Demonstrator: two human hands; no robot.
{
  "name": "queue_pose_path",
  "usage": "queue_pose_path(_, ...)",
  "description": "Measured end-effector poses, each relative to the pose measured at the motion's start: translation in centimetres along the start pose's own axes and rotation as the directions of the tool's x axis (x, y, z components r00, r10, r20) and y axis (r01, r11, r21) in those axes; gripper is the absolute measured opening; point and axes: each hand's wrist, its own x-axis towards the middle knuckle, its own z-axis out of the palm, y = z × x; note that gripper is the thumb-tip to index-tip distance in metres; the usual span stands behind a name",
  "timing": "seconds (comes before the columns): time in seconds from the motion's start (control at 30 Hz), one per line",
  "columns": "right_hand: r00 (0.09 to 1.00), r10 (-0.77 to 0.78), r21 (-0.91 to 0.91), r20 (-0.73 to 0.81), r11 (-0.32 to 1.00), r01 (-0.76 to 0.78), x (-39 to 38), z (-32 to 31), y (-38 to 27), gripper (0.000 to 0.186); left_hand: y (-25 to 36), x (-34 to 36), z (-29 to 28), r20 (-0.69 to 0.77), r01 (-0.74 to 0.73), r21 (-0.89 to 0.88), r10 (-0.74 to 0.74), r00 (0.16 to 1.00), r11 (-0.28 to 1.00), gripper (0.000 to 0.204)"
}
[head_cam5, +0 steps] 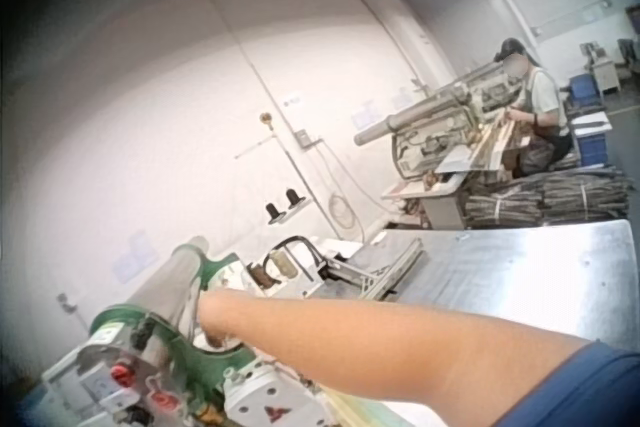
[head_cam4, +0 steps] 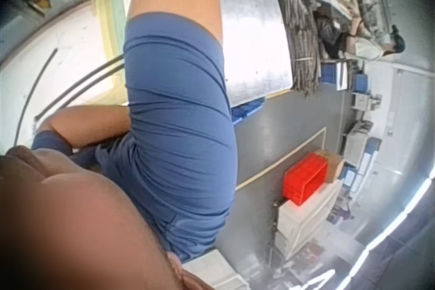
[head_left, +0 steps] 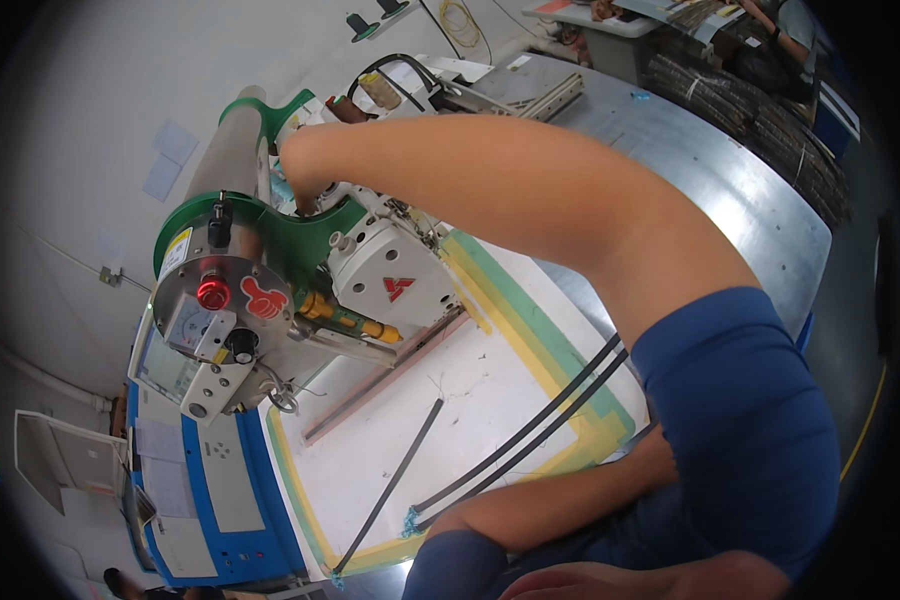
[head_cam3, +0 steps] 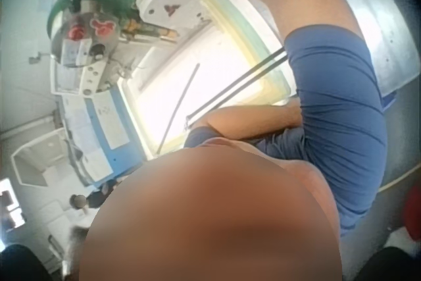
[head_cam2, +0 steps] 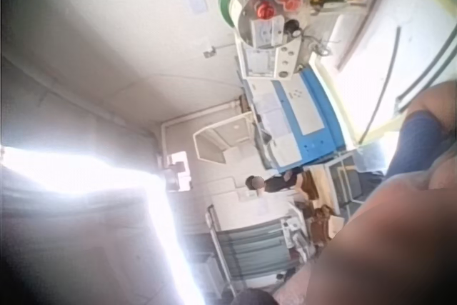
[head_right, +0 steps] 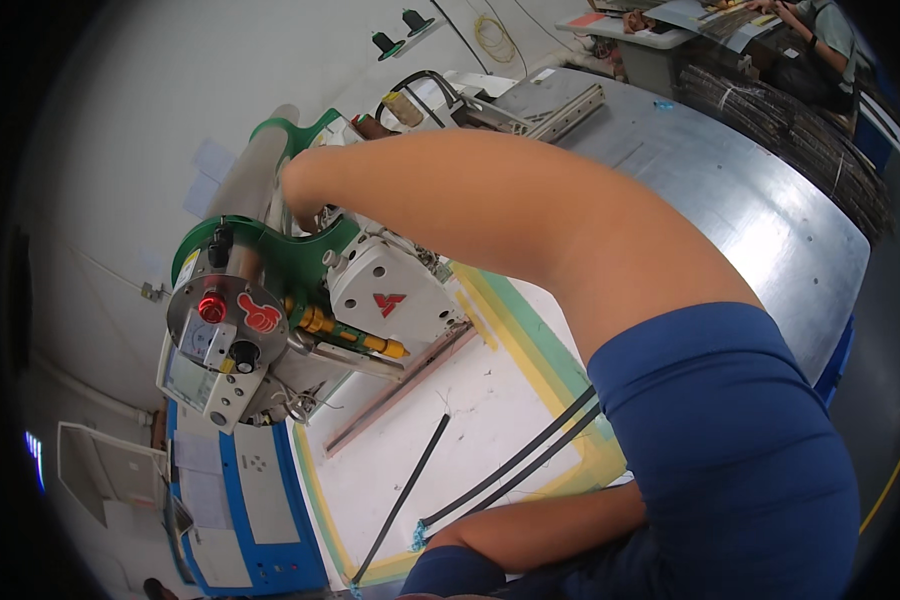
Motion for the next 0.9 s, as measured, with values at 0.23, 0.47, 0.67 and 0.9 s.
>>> queue_pose_path(0.23, 0.997, 0.044, -0.125, 0.066, 0.992, -0.035, 1.2, 0.7, 0.3, 0.055, -0.5, -0.9, 1.1, -0.007, 0.070, -0.141, -0.071, 0.997, 0.988, 0.052)
queue_pose_path(0.47, 0.998, 0.019, 0.204, -0.052, 0.979, -0.008, 1.7, 0.0, 2.2, 0.052, -0.9, -2.7, 1.9, 0.011, 0.159, -0.281, -0.162, 0.987, 0.946, 0.055)
queue_pose_path(0.67, 0.939, 0.233, 0.566, -0.254, 0.823, -0.051, -1.5, 1.6, 9.1, 0.052, -1.1, -3.2, 2.0, 0.048, 0.234, -0.366, -0.233, 0.971, 0.901, 0.057)
queue_pose_path(0.9, 0.920, 0.382, 0.916, 0.093, 0.329, -0.229, -10.7, 18.7, 15.3, 0.037, -1.3, -2.1, 1.0, 0.034, 0.310, -0.448, -0.330, 0.943, 0.839, 0.061)
